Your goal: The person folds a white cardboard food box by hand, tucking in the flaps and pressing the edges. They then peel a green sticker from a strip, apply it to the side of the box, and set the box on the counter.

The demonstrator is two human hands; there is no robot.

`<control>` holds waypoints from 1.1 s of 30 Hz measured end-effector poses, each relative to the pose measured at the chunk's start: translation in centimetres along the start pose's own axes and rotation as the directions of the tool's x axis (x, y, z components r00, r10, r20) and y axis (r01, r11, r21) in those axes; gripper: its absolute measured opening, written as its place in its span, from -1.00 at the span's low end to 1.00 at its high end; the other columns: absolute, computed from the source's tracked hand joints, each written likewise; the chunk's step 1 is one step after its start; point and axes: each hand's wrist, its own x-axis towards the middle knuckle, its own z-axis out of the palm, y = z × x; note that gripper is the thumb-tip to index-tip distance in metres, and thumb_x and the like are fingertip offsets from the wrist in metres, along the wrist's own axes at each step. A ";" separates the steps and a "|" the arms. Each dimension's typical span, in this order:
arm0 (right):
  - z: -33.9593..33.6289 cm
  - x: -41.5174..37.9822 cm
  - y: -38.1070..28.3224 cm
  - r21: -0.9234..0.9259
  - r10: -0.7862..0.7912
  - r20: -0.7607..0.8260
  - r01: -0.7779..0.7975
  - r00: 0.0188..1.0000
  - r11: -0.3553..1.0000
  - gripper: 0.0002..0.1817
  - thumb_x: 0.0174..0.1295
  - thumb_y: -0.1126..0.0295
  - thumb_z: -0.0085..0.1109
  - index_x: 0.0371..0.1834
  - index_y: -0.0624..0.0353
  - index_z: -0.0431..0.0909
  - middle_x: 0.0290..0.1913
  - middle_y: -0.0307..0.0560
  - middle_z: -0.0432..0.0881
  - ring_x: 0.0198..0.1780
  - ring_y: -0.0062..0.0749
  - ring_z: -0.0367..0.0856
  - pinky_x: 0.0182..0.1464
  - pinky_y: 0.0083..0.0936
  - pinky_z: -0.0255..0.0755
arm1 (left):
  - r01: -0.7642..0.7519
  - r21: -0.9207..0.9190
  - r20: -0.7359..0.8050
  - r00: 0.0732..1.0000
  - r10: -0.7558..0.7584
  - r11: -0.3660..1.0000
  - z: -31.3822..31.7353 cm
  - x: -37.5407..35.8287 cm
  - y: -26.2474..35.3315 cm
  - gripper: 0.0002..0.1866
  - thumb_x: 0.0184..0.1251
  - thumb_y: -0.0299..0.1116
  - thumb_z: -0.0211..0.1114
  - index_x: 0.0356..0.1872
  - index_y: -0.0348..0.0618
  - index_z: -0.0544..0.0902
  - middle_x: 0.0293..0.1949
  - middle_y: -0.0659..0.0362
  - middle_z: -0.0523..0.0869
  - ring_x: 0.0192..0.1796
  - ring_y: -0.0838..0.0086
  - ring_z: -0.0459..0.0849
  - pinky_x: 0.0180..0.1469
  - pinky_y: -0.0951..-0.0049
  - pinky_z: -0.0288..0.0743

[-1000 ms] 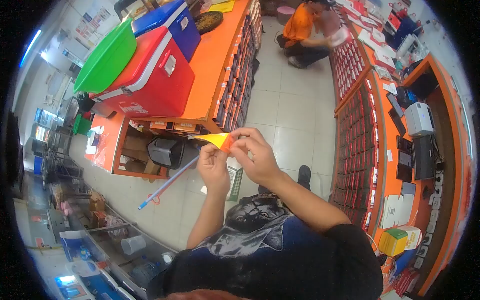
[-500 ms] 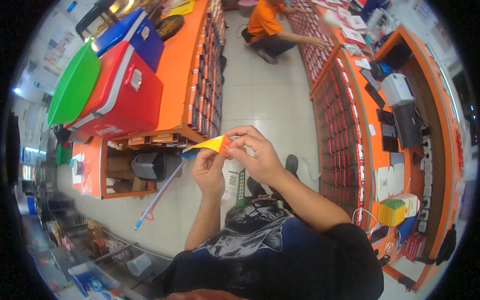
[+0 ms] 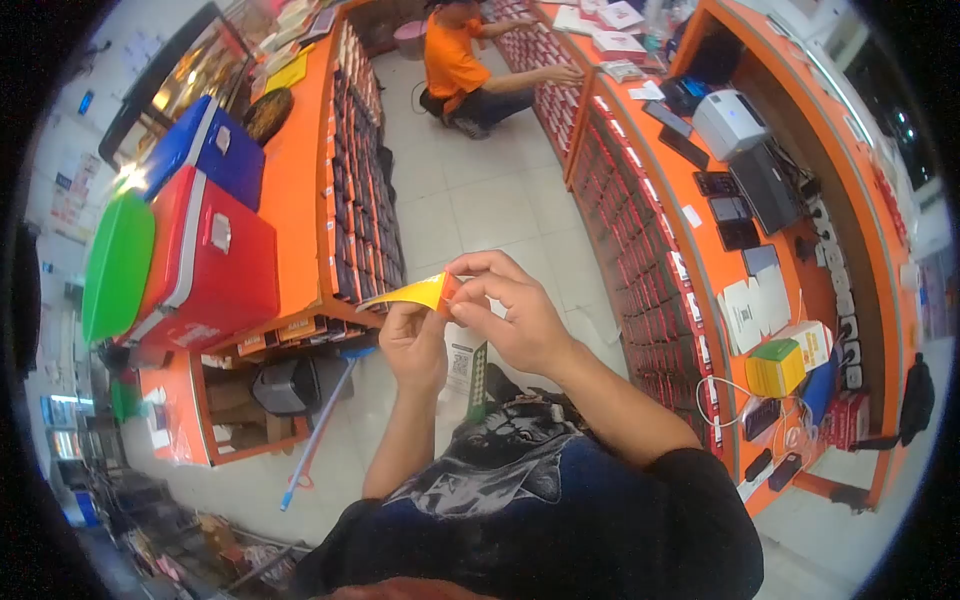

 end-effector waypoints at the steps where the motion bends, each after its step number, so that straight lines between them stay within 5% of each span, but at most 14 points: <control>1: -0.7 -0.5 -0.3 -0.008 -0.011 -0.019 0.011 1.000 1.000 -0.92 0.34 0.52 0.28 -0.16 0.24 0.69 0.27 0.03 0.55 0.30 -0.23 0.54 0.36 -0.31 0.39 | -0.009 -0.012 0.026 1.000 0.009 1.000 0.5 -0.1 -0.6 -0.84 0.43 -0.65 0.30 -0.02 -0.39 0.63 -0.02 0.03 0.75 -0.06 0.40 0.74 0.01 0.35 0.66; 7: -6.2 -5.3 -1.7 -0.031 -0.017 -0.192 0.011 0.981 0.999 -0.92 0.30 0.54 0.32 -0.17 0.26 0.70 0.25 0.04 0.57 0.26 -0.26 0.57 0.36 -0.34 0.40 | 0.094 -0.124 0.185 0.980 -0.070 0.988 6.9 -0.8 -3.1 -0.82 0.42 -0.58 0.36 -0.01 -0.33 0.63 0.04 0.01 0.75 0.09 0.36 0.73 0.21 0.34 0.57; 13: -12.1 -12.6 -4.2 -0.143 -0.118 -0.495 0.054 0.861 0.988 -0.95 0.32 0.54 0.29 -0.21 0.27 0.65 0.19 0.06 0.61 0.08 -0.40 0.67 0.04 -0.53 0.58 | 0.238 -0.245 0.324 0.934 -0.152 0.940 16.9 -4.7 -5.2 -0.81 0.43 -0.61 0.33 0.00 -0.29 0.60 0.06 -0.01 0.75 0.14 0.34 0.72 0.24 0.32 0.58; 19: -17.7 -19.5 -5.2 -0.109 -0.052 -0.568 -0.013 0.822 0.994 -0.92 0.34 0.52 0.31 -0.15 0.26 0.68 0.24 0.01 0.62 0.07 -0.47 0.66 0.07 -0.52 0.57 | 0.297 -0.209 0.397 0.897 -0.197 0.932 24.1 -9.3 -7.5 -0.76 0.47 -0.53 0.34 0.06 -0.24 0.52 0.12 0.00 0.70 0.16 0.32 0.71 0.27 0.28 0.60; 20: -18.3 -20.6 -5.4 -0.088 -0.036 -0.593 -0.020 0.805 0.996 -0.91 0.35 0.46 0.26 -0.21 0.27 0.65 0.20 0.03 0.62 0.09 -0.23 0.68 0.11 -0.36 0.58 | 0.312 -0.221 0.441 0.877 -0.190 0.924 24.9 -10.0 -7.9 -0.74 0.47 -0.53 0.34 0.08 -0.22 0.51 0.14 0.00 0.68 0.18 0.33 0.69 0.27 0.28 0.60; 24: -20.9 -24.2 -4.7 -0.147 -0.092 -0.635 -0.003 0.767 0.989 -0.91 0.34 0.46 0.27 -0.21 0.26 0.65 0.19 0.02 0.61 0.11 -0.23 0.66 0.10 -0.37 0.57 | 0.330 -0.177 0.490 0.847 -0.207 0.927 28.1 -12.8 -9.6 -0.75 0.47 -0.51 0.33 0.08 -0.18 0.51 0.16 0.07 0.65 0.21 0.35 0.65 0.33 0.28 0.53; 29: -24.0 -28.1 -4.7 -0.309 -0.118 -0.638 -0.112 0.761 0.944 -0.89 0.31 0.45 0.31 -0.21 0.25 0.63 0.16 0.02 0.55 0.13 -0.19 0.62 0.12 -0.37 0.53 | 0.496 -0.143 0.400 0.820 -0.408 0.856 30.7 -16.3 -10.6 -0.78 0.46 -0.56 0.30 0.04 -0.21 0.53 0.08 0.12 0.66 0.08 0.43 0.67 0.13 0.35 0.61; 33: -25.0 -29.9 -3.9 -0.269 -0.085 -0.637 -0.117 0.766 0.956 -0.89 0.28 0.46 0.34 -0.23 0.24 0.62 0.14 0.02 0.52 0.16 -0.18 0.59 0.15 -0.36 0.51 | 0.548 -0.132 0.398 0.792 -0.463 0.826 31.5 -17.4 -11.0 -0.78 0.44 -0.59 0.29 0.02 -0.20 0.53 0.03 0.14 0.67 0.03 0.45 0.66 0.10 0.39 0.61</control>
